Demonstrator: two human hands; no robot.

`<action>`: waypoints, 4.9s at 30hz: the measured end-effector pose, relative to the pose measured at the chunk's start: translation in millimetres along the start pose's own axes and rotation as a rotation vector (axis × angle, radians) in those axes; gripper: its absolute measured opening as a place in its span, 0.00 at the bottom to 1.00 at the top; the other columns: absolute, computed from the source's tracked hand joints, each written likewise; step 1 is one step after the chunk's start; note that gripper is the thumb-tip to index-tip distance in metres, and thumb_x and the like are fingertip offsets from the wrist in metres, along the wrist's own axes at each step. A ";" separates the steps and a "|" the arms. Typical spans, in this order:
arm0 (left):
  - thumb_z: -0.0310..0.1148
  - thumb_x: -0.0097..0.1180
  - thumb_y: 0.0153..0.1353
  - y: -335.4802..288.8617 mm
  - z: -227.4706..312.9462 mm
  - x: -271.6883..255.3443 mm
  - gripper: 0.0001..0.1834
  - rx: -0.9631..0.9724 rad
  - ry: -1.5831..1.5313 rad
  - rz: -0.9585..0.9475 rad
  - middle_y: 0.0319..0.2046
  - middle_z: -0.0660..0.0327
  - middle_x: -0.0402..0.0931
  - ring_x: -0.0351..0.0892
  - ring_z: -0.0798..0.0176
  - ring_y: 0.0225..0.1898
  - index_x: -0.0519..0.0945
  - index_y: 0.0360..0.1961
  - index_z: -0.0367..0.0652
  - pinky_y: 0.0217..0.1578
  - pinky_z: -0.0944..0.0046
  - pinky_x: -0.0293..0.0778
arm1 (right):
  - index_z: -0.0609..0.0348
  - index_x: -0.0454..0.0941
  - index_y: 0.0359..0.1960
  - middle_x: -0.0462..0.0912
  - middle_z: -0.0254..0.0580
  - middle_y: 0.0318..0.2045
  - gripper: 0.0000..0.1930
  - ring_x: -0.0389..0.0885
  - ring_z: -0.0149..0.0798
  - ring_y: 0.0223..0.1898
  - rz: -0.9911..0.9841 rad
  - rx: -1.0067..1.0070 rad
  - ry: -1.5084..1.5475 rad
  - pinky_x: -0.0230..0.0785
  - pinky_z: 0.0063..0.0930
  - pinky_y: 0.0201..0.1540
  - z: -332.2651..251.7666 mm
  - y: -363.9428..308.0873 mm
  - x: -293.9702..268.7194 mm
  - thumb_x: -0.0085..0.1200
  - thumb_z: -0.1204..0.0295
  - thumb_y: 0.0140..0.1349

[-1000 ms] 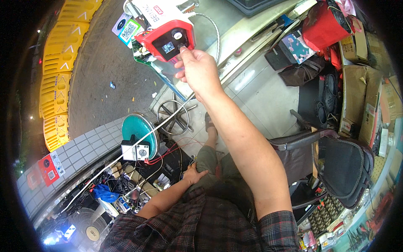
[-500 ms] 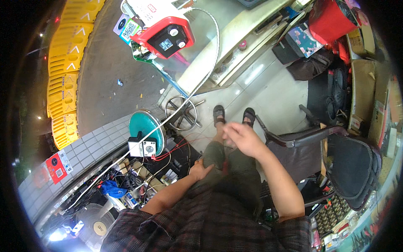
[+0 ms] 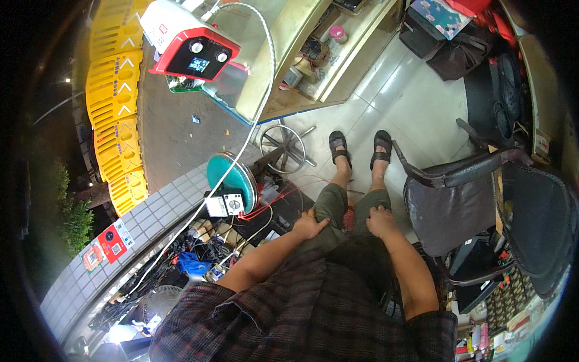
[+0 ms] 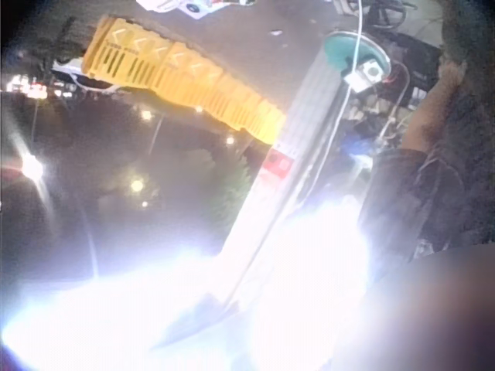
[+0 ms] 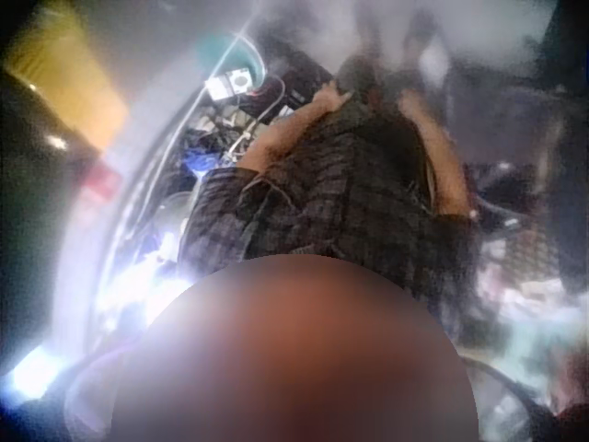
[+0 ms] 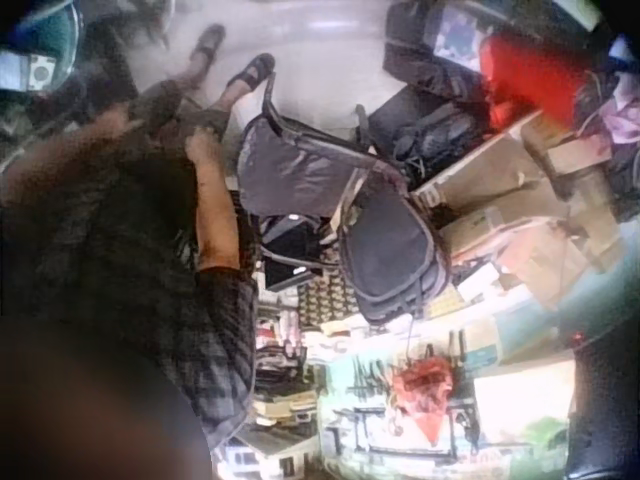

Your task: The person connects a power supply to a disassembled electronic device and uses a handheld red diagnostic tool to test its components. They repeatedly attach the tool to the device, observe the display, and adjust connections.

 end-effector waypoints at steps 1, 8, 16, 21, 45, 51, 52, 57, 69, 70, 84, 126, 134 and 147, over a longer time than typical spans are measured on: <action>0.78 0.50 0.63 0.4 2.3 -1.2 0.63 0.011 0.017 -0.001 0.73 0.31 0.64 0.71 0.33 0.72 0.54 0.82 0.35 0.71 0.45 0.69 | 0.65 0.74 0.66 0.74 0.62 0.67 0.25 0.76 0.65 0.66 0.008 0.005 0.034 0.71 0.55 0.68 4.2 2.7 0.2 0.54 0.60 0.75; 0.76 0.53 0.64 -3.5 7.9 -3.1 0.61 0.010 0.011 0.028 0.73 0.32 0.64 0.70 0.33 0.72 0.57 0.81 0.36 0.71 0.45 0.69 | 0.65 0.73 0.68 0.73 0.65 0.68 0.28 0.77 0.64 0.66 0.040 0.019 0.114 0.70 0.54 0.70 34.5 1.5 -13.1 0.52 0.57 0.76; 0.63 0.59 0.68 -1.1 -13.2 -18.1 0.43 0.242 -0.234 0.369 0.60 0.32 0.78 0.78 0.33 0.63 0.78 0.64 0.31 0.64 0.46 0.74 | 0.62 0.78 0.61 0.83 0.65 0.55 0.24 0.82 0.66 0.56 0.248 -0.190 0.122 0.74 0.54 0.61 -9.0 -49.6 -124.3 0.55 0.58 0.73; 0.66 0.52 0.72 -1.1 -53.6 -21.4 0.45 0.138 -0.607 0.384 0.59 0.32 0.81 0.79 0.34 0.63 0.77 0.68 0.31 0.67 0.48 0.72 | 0.60 0.84 0.50 0.85 0.58 0.51 0.16 0.83 0.62 0.54 0.491 -0.278 0.113 0.75 0.50 0.60 -61.1 -91.0 -235.2 0.55 0.60 0.73; 0.48 0.50 0.81 -117.9 6.2 -602.6 0.22 1.076 -2.079 0.969 0.48 0.54 0.81 0.81 0.60 0.47 0.79 0.55 0.36 0.53 0.58 0.76 | 0.55 0.80 0.51 0.86 0.47 0.42 0.08 0.86 0.55 0.44 1.349 -0.371 -0.493 0.79 0.46 0.45 -271.4 -50.4 -509.0 0.54 0.70 0.74; 0.50 0.38 0.86 -52.5 9.9 -663.2 0.30 1.149 -1.390 1.034 0.45 0.53 0.85 0.84 0.63 0.45 0.82 0.54 0.31 0.52 0.62 0.78 | 0.54 0.80 0.53 0.81 0.46 0.36 0.12 0.84 0.54 0.39 1.245 -0.430 -0.585 0.77 0.45 0.40 -267.9 -49.7 -518.4 0.56 0.76 0.69; 0.50 0.37 0.86 -44.8 13.3 -673.3 0.30 1.175 -1.336 1.055 0.45 0.53 0.85 0.84 0.63 0.45 0.83 0.54 0.31 0.52 0.62 0.78 | 0.54 0.80 0.53 0.81 0.46 0.36 0.12 0.84 0.54 0.39 1.243 -0.423 -0.581 0.77 0.45 0.40 -268.5 -49.6 -520.4 0.57 0.76 0.68; 0.48 0.36 0.86 -22.4 27.9 -696.3 0.30 1.237 -1.235 1.094 0.44 0.54 0.85 0.83 0.64 0.45 0.83 0.54 0.31 0.52 0.63 0.78 | 0.56 0.80 0.52 0.80 0.46 0.35 0.14 0.83 0.54 0.38 1.189 -0.407 -0.570 0.76 0.44 0.39 -271.1 -53.0 -522.1 0.57 0.78 0.66; 0.46 0.29 0.86 -14.8 27.0 -692.1 0.31 1.273 -1.329 1.059 0.44 0.52 0.84 0.82 0.60 0.47 0.82 0.54 0.32 0.53 0.57 0.76 | 0.61 0.75 0.50 0.77 0.50 0.31 0.16 0.79 0.55 0.30 1.152 -0.426 -0.605 0.72 0.46 0.32 -272.8 -51.3 -526.5 0.57 0.86 0.61; 0.45 0.29 0.86 -14.7 26.7 -691.1 0.31 1.297 -1.315 1.062 0.45 0.52 0.84 0.82 0.60 0.47 0.82 0.54 0.32 0.53 0.57 0.76 | 0.61 0.75 0.50 0.77 0.50 0.31 0.16 0.79 0.56 0.30 1.141 -0.423 -0.594 0.72 0.46 0.32 -273.0 -52.1 -526.5 0.58 0.86 0.61; 0.55 0.29 0.85 -12.9 18.1 -691.6 0.37 1.360 -1.281 0.965 0.46 0.51 0.84 0.82 0.59 0.49 0.80 0.58 0.31 0.55 0.56 0.73 | 0.59 0.78 0.43 0.80 0.48 0.27 0.10 0.81 0.57 0.28 1.069 -0.207 -0.328 0.71 0.49 0.33 -232.3 -53.1 -514.9 0.59 0.80 0.60; 0.62 0.64 0.63 -21.1 26.8 -706.8 0.31 1.646 -0.486 0.985 0.60 0.55 0.86 0.80 0.45 0.64 0.92 0.51 0.46 0.62 0.47 0.77 | 0.65 0.79 0.61 0.88 0.53 0.41 0.22 0.88 0.57 0.36 1.024 -0.195 -0.481 0.79 0.48 0.40 -239.3 -54.6 -516.7 0.62 0.75 0.64; 0.53 0.62 0.69 -18.4 28.0 -705.1 0.25 1.708 -0.560 0.972 0.57 0.54 0.86 0.81 0.44 0.61 0.91 0.50 0.42 0.59 0.48 0.77 | 0.60 0.77 0.51 0.87 0.51 0.38 0.19 0.87 0.55 0.36 1.133 -0.334 -0.454 0.79 0.46 0.40 -214.3 -36.7 -515.9 0.69 0.72 0.61; 0.44 0.60 0.75 -15.4 27.9 -700.1 0.19 1.715 -0.544 1.012 0.56 0.55 0.86 0.81 0.50 0.59 0.91 0.48 0.39 0.60 0.52 0.74 | 0.59 0.78 0.47 0.75 0.48 0.28 0.13 0.78 0.52 0.28 1.240 -0.436 -0.519 0.71 0.43 0.31 -264.3 -42.5 -523.2 0.57 0.86 0.62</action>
Point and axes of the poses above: each hand's wrist, its own y-axis towards the middle knuckle, its own x-axis out of the palm, z = x × y, the point moved 1 cm from there along y, towards the middle knuckle
